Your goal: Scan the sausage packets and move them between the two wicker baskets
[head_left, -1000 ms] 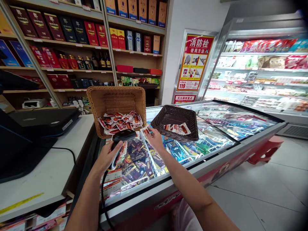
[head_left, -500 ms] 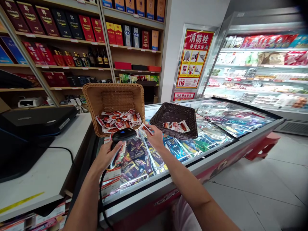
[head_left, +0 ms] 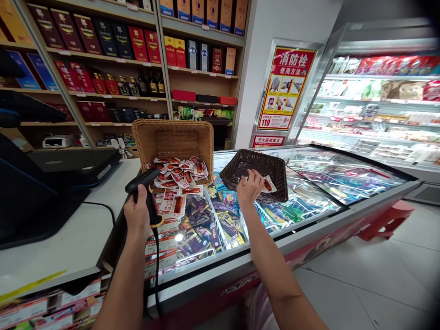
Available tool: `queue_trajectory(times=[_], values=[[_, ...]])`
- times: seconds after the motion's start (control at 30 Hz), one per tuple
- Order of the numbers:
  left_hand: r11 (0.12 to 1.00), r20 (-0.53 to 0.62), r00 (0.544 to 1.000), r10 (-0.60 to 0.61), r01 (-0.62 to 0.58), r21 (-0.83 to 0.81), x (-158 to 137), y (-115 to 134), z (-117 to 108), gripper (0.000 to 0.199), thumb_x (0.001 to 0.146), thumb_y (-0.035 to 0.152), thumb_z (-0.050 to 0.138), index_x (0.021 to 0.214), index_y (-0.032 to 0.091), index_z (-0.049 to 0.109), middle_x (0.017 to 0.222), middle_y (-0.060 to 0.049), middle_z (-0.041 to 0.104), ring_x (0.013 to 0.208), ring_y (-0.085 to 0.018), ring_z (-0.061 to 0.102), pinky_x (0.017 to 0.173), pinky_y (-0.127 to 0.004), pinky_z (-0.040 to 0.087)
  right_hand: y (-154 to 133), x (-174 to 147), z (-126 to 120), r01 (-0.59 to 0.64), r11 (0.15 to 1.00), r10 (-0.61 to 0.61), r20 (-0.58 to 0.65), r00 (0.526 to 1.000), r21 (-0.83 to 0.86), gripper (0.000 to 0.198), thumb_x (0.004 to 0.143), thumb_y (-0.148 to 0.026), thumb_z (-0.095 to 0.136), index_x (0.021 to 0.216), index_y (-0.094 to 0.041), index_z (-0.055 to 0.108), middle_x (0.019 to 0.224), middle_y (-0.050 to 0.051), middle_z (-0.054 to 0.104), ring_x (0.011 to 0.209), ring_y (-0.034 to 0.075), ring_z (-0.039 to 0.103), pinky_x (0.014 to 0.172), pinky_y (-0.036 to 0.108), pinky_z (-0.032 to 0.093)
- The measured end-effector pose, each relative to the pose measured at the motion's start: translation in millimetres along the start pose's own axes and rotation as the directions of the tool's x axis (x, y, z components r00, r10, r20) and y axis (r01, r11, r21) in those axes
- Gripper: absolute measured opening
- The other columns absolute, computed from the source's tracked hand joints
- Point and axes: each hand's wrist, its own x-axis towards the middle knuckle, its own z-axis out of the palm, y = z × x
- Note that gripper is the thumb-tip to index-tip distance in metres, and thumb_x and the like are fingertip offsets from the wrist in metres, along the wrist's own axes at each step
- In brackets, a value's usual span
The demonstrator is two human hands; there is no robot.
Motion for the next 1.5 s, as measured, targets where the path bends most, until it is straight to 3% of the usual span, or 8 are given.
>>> queue_trajectory(times=[0.13, 0.33, 0.4, 0.63, 0.83, 1.13, 1.3, 1.5], values=[[0.993, -0.09, 0.994, -0.064, 0.055, -0.102, 2, 3, -1, 0.059, 0.071, 0.074, 0.075, 0.083, 0.02, 0.057, 0.062, 0.004, 0.057, 0.043, -0.011, 0.051, 0.042, -0.026, 0.045, -37, -53, 14, 0.209, 0.974, -0.225, 0.321, 0.92, 0.083, 0.03, 0.101, -0.032, 0.055, 0.121, -0.018, 0.073, 0.129, 0.017, 0.063, 0.123, 0.032, 0.055, 0.11, 0.054, 0.043], [0.994, -0.081, 0.995, -0.064, 0.056, -0.099, 1, -1, -1, 0.061, 0.068, 0.076, 0.076, 0.081, 0.02, 0.055, 0.061, 0.005, 0.058, 0.04, -0.009, 0.048, 0.041, -0.025, 0.044, -76, -121, 27, 0.437, 0.803, -0.578, 0.712, 0.399, 0.406, 0.051, 0.097, -0.058, 0.064, 0.143, -0.037, 0.059, 0.155, 0.009, 0.047, 0.143, 0.036, 0.042, 0.115, 0.057, 0.042], [0.993, -0.074, 0.995, -0.074, 0.067, -0.097, 0, -2, -1, 0.061, 0.067, 0.074, 0.077, 0.081, 0.02, 0.055, 0.061, 0.005, 0.058, 0.041, -0.009, 0.049, 0.041, -0.024, 0.045, -75, -126, 29, 0.415, 0.805, -0.568, 0.753, 0.333, 0.424, 0.041, 0.1, -0.054, 0.059, 0.137, -0.035, 0.063, 0.156, 0.009, 0.046, 0.142, 0.035, 0.044, 0.114, 0.057, 0.043], [0.995, -0.027, 0.997, -0.076, 0.074, -0.06, -4, 1, 1, 0.056, 0.071, 0.07, 0.076, 0.081, 0.019, 0.055, 0.06, 0.005, 0.056, 0.042, -0.011, 0.052, 0.04, -0.024, 0.045, -57, -112, 41, 0.141, 0.952, -0.303, 0.778, 0.55, 0.271, 0.044, 0.087, -0.025, 0.076, 0.128, -0.019, 0.061, 0.14, 0.016, 0.052, 0.128, 0.03, 0.056, 0.107, 0.048, 0.051], [0.998, 0.034, 0.998, -0.05, 0.051, -0.022, -8, -1, 5, 0.057, 0.07, 0.072, 0.077, 0.081, 0.02, 0.055, 0.057, 0.005, 0.055, 0.04, -0.011, 0.05, 0.035, -0.023, 0.038, -51, -94, 35, 0.046, 0.985, -0.169, 0.845, 0.507, 0.169, 0.038, 0.077, -0.034, 0.085, 0.108, -0.021, 0.069, 0.112, 0.01, 0.068, 0.116, 0.033, 0.061, 0.1, 0.05, 0.051], [0.991, 0.35, 0.93, -0.113, 0.081, 0.103, -16, -6, 8, 0.052, 0.077, 0.069, 0.073, 0.079, 0.021, 0.053, 0.055, 0.003, 0.055, 0.042, -0.013, 0.053, 0.036, -0.024, 0.04, -47, -47, 24, -0.194, 0.871, -0.055, 0.483, 0.874, 0.45, 0.038, 0.084, -0.031, 0.074, 0.12, -0.02, 0.068, 0.12, 0.008, 0.073, 0.11, 0.024, 0.067, 0.102, 0.037, 0.051], [0.97, 0.504, 0.847, -0.169, 0.053, 0.237, -23, -11, 12, 0.053, 0.074, 0.068, 0.077, 0.078, 0.02, 0.055, 0.058, 0.001, 0.058, 0.039, -0.013, 0.051, 0.035, -0.025, 0.04, -46, -41, 20, -0.188, 0.856, -0.019, 0.393, 0.919, 0.482, 0.041, 0.088, -0.027, 0.066, 0.127, -0.019, 0.065, 0.127, 0.01, 0.07, 0.117, 0.025, 0.065, 0.109, 0.039, 0.049], [0.964, 0.498, 0.857, -0.134, -0.004, 0.265, -29, -11, 17, 0.051, 0.076, 0.066, 0.076, 0.072, 0.02, 0.056, 0.053, 0.0, 0.057, 0.038, -0.013, 0.049, 0.035, -0.024, 0.039, -46, -38, 16, -0.139, 0.869, -0.048, 0.361, 0.931, 0.474, 0.041, 0.088, -0.028, 0.065, 0.128, -0.018, 0.065, 0.128, 0.011, 0.068, 0.121, 0.027, 0.063, 0.11, 0.042, 0.048]])
